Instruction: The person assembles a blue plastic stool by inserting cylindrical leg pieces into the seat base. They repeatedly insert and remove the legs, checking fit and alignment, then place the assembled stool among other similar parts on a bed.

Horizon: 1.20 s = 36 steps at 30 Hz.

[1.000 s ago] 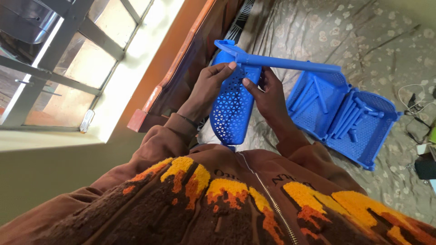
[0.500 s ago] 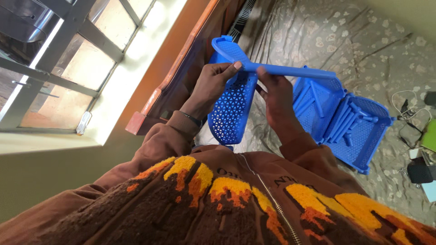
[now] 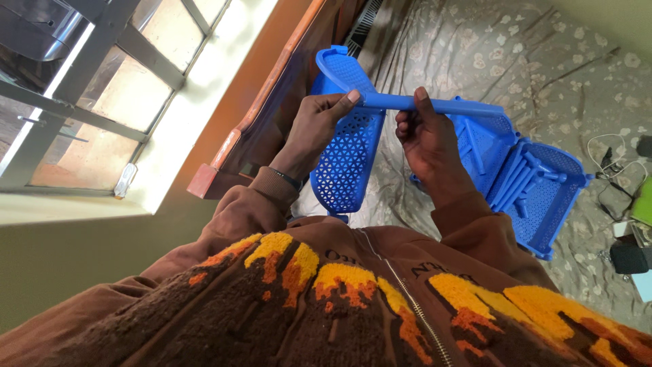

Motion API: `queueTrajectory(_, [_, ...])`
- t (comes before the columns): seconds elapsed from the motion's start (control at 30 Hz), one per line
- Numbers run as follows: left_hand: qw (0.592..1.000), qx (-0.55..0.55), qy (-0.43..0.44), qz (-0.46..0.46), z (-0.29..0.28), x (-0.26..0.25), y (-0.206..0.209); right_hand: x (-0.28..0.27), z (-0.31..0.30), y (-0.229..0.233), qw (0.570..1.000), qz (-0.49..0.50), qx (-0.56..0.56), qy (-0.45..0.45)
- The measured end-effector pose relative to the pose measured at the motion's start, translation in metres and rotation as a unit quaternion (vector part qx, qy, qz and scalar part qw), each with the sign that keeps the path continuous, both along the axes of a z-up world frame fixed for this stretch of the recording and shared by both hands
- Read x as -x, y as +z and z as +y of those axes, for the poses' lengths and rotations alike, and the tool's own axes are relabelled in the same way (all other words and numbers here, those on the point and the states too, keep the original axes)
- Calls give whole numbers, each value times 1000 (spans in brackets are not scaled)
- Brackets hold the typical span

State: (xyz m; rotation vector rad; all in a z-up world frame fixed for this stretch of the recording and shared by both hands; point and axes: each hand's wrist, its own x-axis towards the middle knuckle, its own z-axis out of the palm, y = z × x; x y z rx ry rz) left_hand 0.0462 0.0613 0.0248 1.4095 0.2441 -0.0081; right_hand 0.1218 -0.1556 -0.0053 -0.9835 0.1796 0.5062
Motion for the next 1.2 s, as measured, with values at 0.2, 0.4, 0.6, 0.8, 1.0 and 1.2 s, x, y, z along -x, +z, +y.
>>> queueTrajectory(0.2, [1000,-15,5,3,0,2,3,7,-3,8,997,-44,-51,26])
queueTrajectory(0.4, [1000,14,-1,-23,-4,2,4,9,-7,20,999,32,-9,27])
queueTrajectory(0.6, [999,50,-9,-9,-4,9,9,11,-10,18,999,-21,-14,41])
queueTrajectory(0.8, [999,-46,6,-7,-4,13,12,16,-17,17,993,-47,-83,63])
queueTrajectory(1.0, [999,4,-9,-35,-4,18,8,21,-21,38,987,4,-85,136])
queueTrajectory(1.2, [999,-2,19,-33,-1,23,1,23,-33,78,918,-114,275,262])
